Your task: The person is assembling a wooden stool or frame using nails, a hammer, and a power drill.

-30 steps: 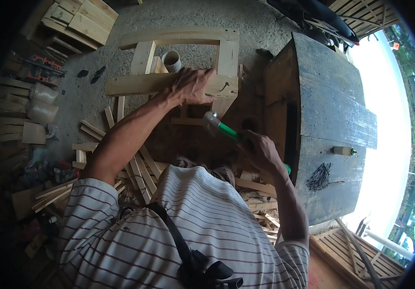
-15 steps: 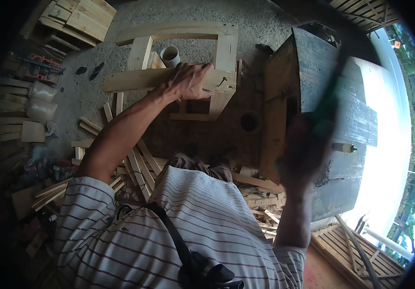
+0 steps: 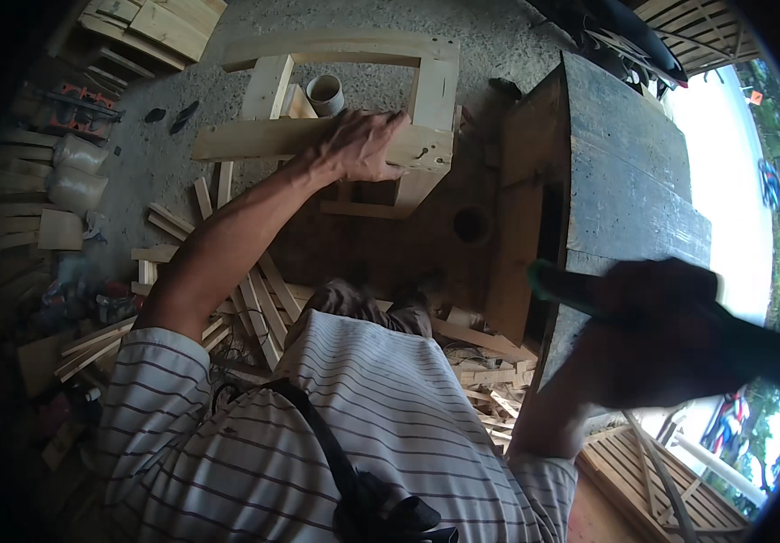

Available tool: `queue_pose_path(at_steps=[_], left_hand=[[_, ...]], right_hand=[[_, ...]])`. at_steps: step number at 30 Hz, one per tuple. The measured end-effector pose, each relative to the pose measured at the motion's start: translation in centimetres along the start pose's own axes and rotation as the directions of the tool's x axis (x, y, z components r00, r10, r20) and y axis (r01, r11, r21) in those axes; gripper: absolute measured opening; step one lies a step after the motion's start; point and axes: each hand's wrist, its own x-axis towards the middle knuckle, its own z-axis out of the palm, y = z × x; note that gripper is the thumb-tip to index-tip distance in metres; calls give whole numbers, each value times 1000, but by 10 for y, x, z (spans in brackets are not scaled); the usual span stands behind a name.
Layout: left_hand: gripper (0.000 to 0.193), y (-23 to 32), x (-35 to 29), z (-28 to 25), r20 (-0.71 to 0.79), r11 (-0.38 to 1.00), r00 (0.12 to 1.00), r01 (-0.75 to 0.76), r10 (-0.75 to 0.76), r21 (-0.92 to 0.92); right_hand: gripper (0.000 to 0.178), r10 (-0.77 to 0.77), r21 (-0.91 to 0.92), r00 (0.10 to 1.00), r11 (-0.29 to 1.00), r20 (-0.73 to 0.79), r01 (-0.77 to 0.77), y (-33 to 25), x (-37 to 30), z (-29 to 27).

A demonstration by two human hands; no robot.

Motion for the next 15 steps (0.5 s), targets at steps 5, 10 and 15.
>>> queue_pose_path(at_steps=[5,10,15], left_hand=[[67,10,-6,-2,-40,999,998,-47,47,1],[71,-2,2,1,29,999,999,-32,31,19],[63,-4,1,4,-30,1000,999,-19,19,7]], right_hand=[[55,471,-831,792,552,387,78,103,-79,-35],[52,181,-356,979,912,-93,-202,18,-27,-17],[26,-161,37,981,987,105,158,-19,14,5]])
